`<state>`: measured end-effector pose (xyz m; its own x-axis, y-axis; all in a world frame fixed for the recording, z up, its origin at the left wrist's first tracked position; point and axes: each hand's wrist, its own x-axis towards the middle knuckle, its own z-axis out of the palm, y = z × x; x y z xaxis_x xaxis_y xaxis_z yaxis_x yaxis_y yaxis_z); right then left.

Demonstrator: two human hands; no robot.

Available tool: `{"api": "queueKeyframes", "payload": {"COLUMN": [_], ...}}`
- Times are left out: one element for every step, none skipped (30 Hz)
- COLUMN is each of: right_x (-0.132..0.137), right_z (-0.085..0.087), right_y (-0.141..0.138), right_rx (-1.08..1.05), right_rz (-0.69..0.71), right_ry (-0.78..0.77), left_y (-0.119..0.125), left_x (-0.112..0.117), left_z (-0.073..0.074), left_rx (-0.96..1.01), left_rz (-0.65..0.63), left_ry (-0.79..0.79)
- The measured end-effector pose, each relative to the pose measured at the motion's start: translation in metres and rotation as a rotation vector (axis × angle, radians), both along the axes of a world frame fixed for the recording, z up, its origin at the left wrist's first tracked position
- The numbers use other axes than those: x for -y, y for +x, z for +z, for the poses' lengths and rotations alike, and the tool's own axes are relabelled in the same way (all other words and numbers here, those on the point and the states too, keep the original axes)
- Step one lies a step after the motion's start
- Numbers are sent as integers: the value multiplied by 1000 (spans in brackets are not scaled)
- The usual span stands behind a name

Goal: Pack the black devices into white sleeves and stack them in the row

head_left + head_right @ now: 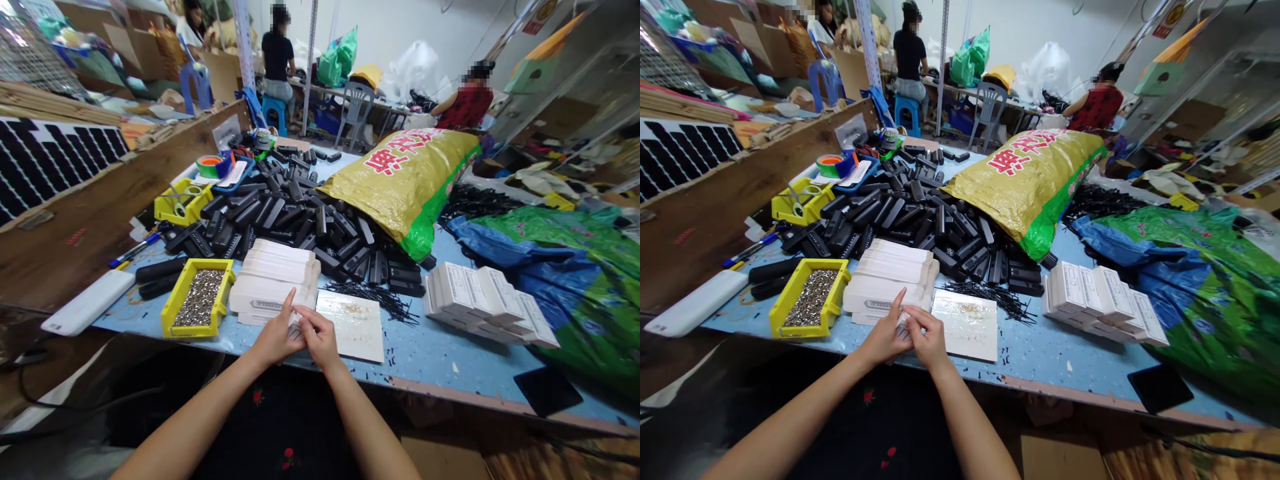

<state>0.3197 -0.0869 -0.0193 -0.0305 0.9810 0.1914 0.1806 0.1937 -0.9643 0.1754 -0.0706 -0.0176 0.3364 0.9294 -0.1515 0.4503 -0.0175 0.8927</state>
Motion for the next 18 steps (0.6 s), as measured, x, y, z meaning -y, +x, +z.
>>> {"api": "queueKeyframes", "payload": {"right_x": [2,7,12,19,27,34,40,44,45,43,38,31,22,13,3,-5,-12,-17], "right_z": [-1,-1,-2,-3,-5,-7,-8,-8,-6,-1,7,18,32,46,59,71,79,85], "right_y": [-1,-1,-3,-5,-7,-9,-9,-5,5,23,48,81,119,160,201,239,272,296], "right_rx": [50,100,134,149,157,168,196,239,295,361,429,477,569,696,739,774,901,1006], "right_rz": [18,46,72,85,79,61,44,23,-18,-89,-196,-369,-554,-699,-780,-870,-936,-967], "right_ry": [63,118,142,131,94,52,19,6,9,23,32,20,-4,-49,-70,-98,-198,-272], "left_y": [0,0,2,4,6,8,9,8,4,-2,-12,-25,-41,-58,-77,-95,-113,-129], "left_x": [0,0,1,3,5,9,13,17,21,23,22,19,12,4,-6,-17,-28,-38], "left_z": [1,3,6,10,14,19,23,28,31,34,37,39,41,42,43,42,41,38], "left_rx": [22,46,76,119,172,234,299,361,411,440,445,422,357,251,110,-61,-247,-406], "left_rz": [-1,10,37,82,124,148,150,124,89,66,76,126,205,303,390,446,462,418], "left_ry": [-13,-27,-42,-57,-85,-127,-180,-231,-260,-250,-191,-90,31,158,258,328,373,392]}}
